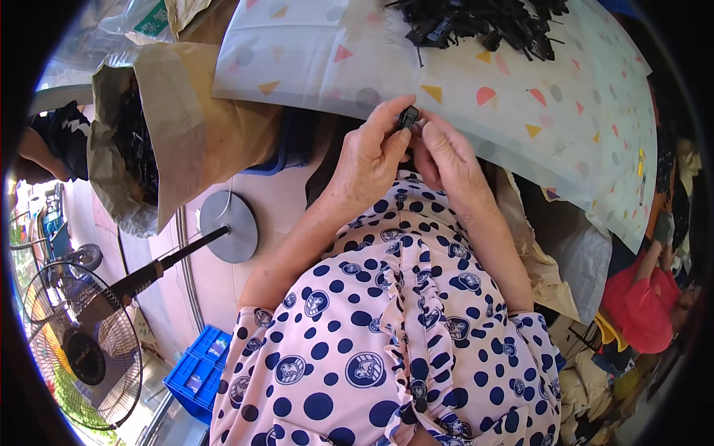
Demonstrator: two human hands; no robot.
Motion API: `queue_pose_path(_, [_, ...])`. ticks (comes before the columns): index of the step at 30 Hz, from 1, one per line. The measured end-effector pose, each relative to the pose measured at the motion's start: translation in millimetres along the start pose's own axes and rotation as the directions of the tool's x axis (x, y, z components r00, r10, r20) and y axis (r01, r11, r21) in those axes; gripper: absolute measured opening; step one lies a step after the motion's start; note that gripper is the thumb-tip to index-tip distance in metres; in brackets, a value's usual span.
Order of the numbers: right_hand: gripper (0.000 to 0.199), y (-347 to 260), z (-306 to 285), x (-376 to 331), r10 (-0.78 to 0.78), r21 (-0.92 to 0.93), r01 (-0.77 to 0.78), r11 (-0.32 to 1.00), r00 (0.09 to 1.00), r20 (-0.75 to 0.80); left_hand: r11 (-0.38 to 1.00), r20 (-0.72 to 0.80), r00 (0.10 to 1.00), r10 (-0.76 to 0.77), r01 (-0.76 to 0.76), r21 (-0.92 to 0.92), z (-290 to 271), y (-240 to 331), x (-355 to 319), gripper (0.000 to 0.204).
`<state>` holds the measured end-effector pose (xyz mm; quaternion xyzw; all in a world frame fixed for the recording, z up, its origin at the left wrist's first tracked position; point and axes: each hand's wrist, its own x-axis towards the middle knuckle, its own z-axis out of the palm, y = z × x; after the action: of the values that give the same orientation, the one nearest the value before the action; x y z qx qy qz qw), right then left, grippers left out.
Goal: Manually sorting or inspecting small black plastic components at a workbench.
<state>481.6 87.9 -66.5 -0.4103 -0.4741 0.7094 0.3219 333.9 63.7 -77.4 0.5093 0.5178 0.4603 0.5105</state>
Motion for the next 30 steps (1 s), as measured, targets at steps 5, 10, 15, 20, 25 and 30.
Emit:
queue_pose_path(5, [0.038, -0.7, 3.0, 4.3, 0.044, 0.099, -0.04, 0.994, 0.998, -0.034, 0.994, 0.017, 0.996, 0.083, -0.084, 0.07, 3.4, -7.3, 6.8, 0.038])
queue_pose_path(10, [0.031, 2.0, -1.9, 11.7, 0.071, 0.123, -0.065, 0.99, 0.997, -0.041, 0.972, -0.05, 0.978, 0.204, -0.196, 0.13, 7.2, -9.4, 15.3, 0.035])
queue_pose_path(15, [0.038, 8.2, 0.3, 19.7, 0.063, 0.084, -0.059, 0.995, 0.997, -0.051, 0.961, -0.069, 0.98, 0.188, -0.169, 0.221, 4.6, -6.6, 17.1, 0.037])
queue_pose_path(20, [0.036, 5.6, 1.3, 23.8, 0.077, 0.077, -0.074, 0.994, 0.996, -0.04, 0.899, -0.079, 0.96, 0.267, -0.219, 0.379, 3.7, 0.5, 19.7, 0.038])
queue_pose_path(25, [0.028, -10.6, -14.1, 33.5, 0.166, 0.052, -0.171, 0.984, 0.983, 0.083, 0.863, -0.069, 0.943, 0.327, -0.268, 0.429, -0.3, -8.0, 24.0, 0.047])
queue_pose_path(30, [0.031, -17.6, -66.4, 66.1, -0.546, -0.748, 0.479, 0.459, 0.816, 0.187, 0.979, -0.047, 0.998, -0.028, 0.018, -0.204, -8.2, -4.5, 20.2, 0.038])
